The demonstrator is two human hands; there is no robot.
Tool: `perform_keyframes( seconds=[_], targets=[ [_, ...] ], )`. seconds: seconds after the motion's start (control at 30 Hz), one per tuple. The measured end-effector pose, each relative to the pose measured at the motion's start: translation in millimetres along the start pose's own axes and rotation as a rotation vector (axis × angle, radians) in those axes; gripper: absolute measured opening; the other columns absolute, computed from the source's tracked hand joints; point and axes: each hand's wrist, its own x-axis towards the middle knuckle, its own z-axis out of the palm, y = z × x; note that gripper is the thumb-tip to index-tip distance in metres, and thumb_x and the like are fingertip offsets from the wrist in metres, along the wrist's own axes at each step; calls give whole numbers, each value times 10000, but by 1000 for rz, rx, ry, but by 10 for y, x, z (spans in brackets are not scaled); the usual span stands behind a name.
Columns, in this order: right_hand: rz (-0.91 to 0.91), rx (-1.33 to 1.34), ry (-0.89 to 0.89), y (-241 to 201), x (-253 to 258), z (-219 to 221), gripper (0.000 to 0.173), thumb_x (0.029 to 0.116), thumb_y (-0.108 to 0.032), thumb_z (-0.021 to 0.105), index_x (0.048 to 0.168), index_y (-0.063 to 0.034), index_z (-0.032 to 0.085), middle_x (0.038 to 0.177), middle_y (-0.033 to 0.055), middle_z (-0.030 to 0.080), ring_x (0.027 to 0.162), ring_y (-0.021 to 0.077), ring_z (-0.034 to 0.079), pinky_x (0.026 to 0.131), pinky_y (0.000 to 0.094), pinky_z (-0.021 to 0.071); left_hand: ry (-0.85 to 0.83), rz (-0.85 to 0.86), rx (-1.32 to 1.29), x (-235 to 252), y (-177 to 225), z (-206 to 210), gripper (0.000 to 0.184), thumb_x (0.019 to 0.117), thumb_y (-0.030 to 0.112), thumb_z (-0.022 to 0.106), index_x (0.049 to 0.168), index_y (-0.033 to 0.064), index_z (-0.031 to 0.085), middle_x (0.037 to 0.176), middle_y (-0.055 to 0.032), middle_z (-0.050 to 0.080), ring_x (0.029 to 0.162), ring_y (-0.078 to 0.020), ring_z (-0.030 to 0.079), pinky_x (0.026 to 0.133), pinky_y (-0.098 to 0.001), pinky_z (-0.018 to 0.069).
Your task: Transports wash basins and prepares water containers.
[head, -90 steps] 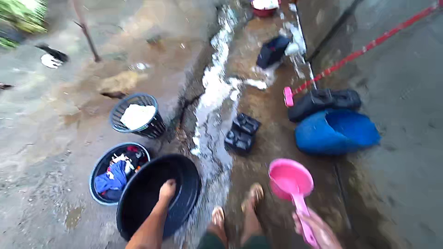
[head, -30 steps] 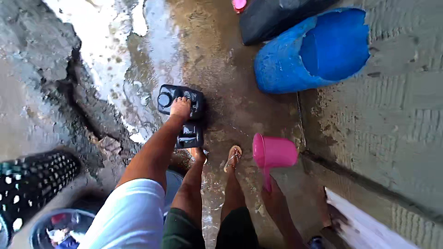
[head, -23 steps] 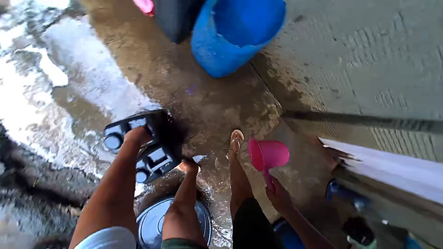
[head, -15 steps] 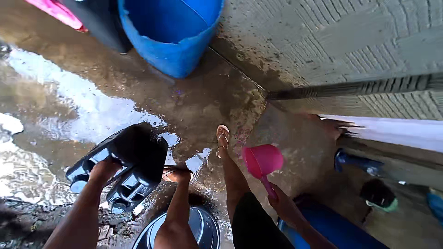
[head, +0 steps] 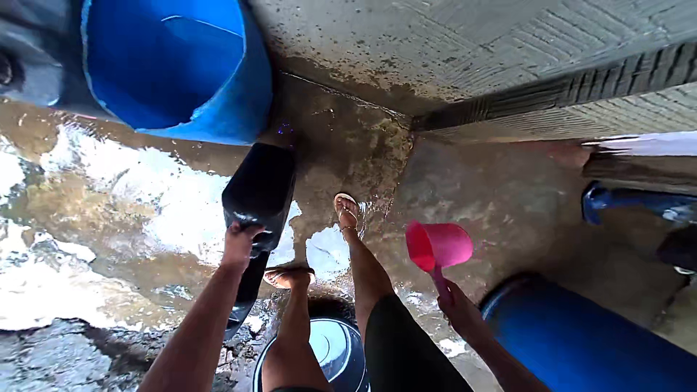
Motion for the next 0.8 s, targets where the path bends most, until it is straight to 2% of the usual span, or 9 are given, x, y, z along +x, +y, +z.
perform_keyframes(
  seconds=[0.07, 0.17, 0.33, 0.37, 0.5, 0.57, 0.73, 0.8],
  targets=[
    [-12, 5, 0, 83, 12, -78, 585, 986, -67, 585, 1546, -65, 416, 1081, 276, 674, 882, 400, 677, 806, 598, 544, -20, -1, -10, 135, 227, 500, 274, 860, -86, 680, 1111, -10, 599, 944, -59, 688, 831, -106, 661, 782, -306, 569],
    [25, 74, 19, 245, 67, -182, 591, 978, -55, 596, 1541, -54, 419, 1069, 279, 675, 872, 405, 677, 797, 601, 543, -99, 2, 119, 377, 621, 1212, 297, 925, 34, 698, 1196, -9, 584, 955, -80, 645, 810, -130, 591, 772, -335, 519],
    [94, 206, 29, 565, 151, -263, 612, 968, -45, 603, 1544, -33, 397, 1042, 271, 672, 791, 373, 673, 722, 575, 558, -179, 59, 277, 785, 957, 2129, 286, 973, 178, 677, 1172, -12, 600, 890, -88, 603, 729, -145, 546, 718, -354, 487],
    [106, 218, 26, 630, 160, -267, 617, 962, -48, 607, 1543, -34, 401, 1047, 277, 672, 797, 379, 674, 729, 582, 555, -182, 50, 320, 835, 1009, 2289, 300, 978, 195, 676, 1180, -14, 601, 909, -103, 612, 749, -165, 557, 734, -372, 491],
    [150, 263, -17, 848, 150, -268, 631, 950, -54, 610, 1544, -30, 397, 1029, 273, 679, 789, 378, 683, 722, 577, 564, -181, 9, 529, 953, 1201, 2851, 408, 974, 267, 695, 1258, -11, 604, 1095, -197, 659, 958, -293, 634, 890, -508, 505],
    [164, 288, -39, 926, 168, -269, 638, 946, -47, 605, 1545, -23, 386, 1002, 261, 678, 756, 354, 679, 697, 556, 567, -184, 2, 562, 986, 1304, 3067, 424, 973, 271, 696, 1281, -4, 603, 1183, -223, 655, 1057, -331, 642, 949, -540, 500],
    [201, 324, -78, 972, 234, -317, 639, 951, -33, 594, 1551, -23, 375, 1007, 257, 676, 735, 336, 675, 689, 540, 567, -215, 23, 559, 1125, 1475, 3449, 429, 995, 266, 667, 1311, -8, 573, 1154, -211, 638, 992, -300, 626, 909, -503, 498],
    [200, 320, -77, 955, 273, -374, 630, 957, -42, 589, 1550, -33, 378, 995, 236, 681, 724, 324, 676, 682, 529, 573, -228, 40, 612, 1211, 1519, 3591, 440, 998, 274, 663, 1316, -16, 576, 1178, -228, 645, 1035, -325, 640, 942, -527, 497]
  ],
)
